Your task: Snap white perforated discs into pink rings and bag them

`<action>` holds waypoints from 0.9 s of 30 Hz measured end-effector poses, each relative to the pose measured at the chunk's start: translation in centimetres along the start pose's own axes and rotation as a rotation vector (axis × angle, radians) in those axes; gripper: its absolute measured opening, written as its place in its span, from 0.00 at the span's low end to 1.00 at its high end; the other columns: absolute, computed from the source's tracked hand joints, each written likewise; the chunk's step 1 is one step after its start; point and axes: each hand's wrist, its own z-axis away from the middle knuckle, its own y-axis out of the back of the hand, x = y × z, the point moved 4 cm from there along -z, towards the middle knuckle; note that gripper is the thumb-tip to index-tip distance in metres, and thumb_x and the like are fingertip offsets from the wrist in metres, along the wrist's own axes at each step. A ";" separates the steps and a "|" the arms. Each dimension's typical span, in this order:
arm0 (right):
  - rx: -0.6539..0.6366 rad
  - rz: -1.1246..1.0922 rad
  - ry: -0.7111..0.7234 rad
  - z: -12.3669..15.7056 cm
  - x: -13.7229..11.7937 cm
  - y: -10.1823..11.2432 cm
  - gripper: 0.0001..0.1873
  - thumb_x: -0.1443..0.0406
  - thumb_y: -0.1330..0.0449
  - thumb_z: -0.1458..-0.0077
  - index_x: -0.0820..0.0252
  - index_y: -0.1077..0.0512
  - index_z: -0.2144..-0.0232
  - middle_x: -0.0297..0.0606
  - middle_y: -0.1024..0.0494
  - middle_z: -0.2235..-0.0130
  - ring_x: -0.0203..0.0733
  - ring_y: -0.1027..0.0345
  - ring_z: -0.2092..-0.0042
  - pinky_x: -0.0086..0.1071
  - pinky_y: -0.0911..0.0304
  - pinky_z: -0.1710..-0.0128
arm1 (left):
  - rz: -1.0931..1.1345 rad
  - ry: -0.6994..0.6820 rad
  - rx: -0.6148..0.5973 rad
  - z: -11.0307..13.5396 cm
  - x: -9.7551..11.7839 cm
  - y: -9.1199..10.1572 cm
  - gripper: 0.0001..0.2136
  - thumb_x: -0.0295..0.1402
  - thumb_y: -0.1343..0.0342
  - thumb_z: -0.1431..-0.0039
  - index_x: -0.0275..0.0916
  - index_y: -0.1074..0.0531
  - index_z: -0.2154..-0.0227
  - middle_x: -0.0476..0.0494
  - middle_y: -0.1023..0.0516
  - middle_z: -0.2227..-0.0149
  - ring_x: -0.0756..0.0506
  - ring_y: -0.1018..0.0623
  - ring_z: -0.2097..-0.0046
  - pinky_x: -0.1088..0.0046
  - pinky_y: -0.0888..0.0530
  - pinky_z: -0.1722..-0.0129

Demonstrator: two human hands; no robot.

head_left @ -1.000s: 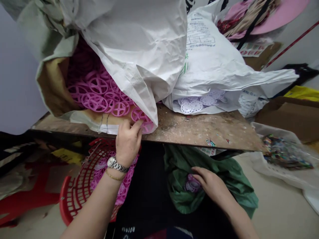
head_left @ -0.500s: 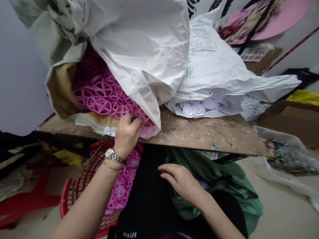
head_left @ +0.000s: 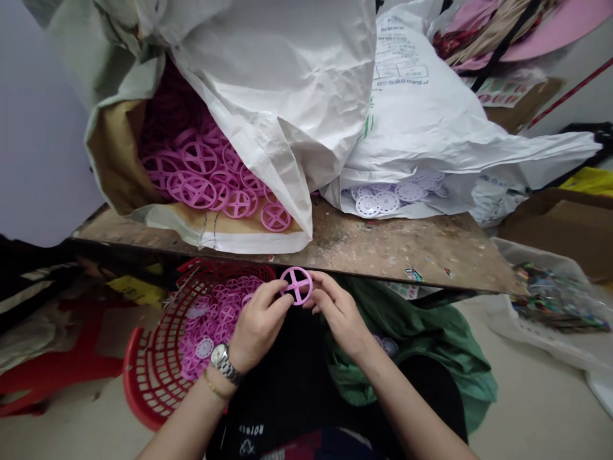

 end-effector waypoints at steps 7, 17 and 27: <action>0.129 -0.068 -0.169 1.1 1.7 1.6 0.15 0.56 0.38 0.48 0.61 0.30 0.62 0.33 0.24 0.72 0.35 0.32 0.73 0.29 0.34 0.71 | 0.323 0.181 -0.076 1.4 1.7 -1.5 0.16 0.23 0.48 0.39 0.43 0.33 0.49 0.38 0.34 0.47 0.44 0.29 0.47 0.66 0.24 0.53; 0.230 0.021 -0.032 1.7 -0.1 3.1 0.11 0.59 0.40 0.44 0.59 0.28 0.61 0.34 0.23 0.69 0.36 0.30 0.71 0.29 0.32 0.70 | 1.404 1.030 -0.123 -1.0 2.4 -4.3 0.16 0.43 0.48 0.37 0.36 0.31 0.55 0.41 0.27 0.58 0.48 0.24 0.62 0.75 0.22 0.70; 0.010 0.679 0.611 3.1 -3.8 4.2 0.15 0.74 0.48 0.39 0.56 0.26 0.55 0.41 0.24 0.50 0.40 0.29 0.52 0.35 0.32 0.54 | 1.723 1.176 -0.358 -2.0 2.3 -4.9 0.13 0.36 0.40 0.42 0.33 0.29 0.58 0.46 0.25 0.70 0.53 0.24 0.75 0.84 0.27 0.79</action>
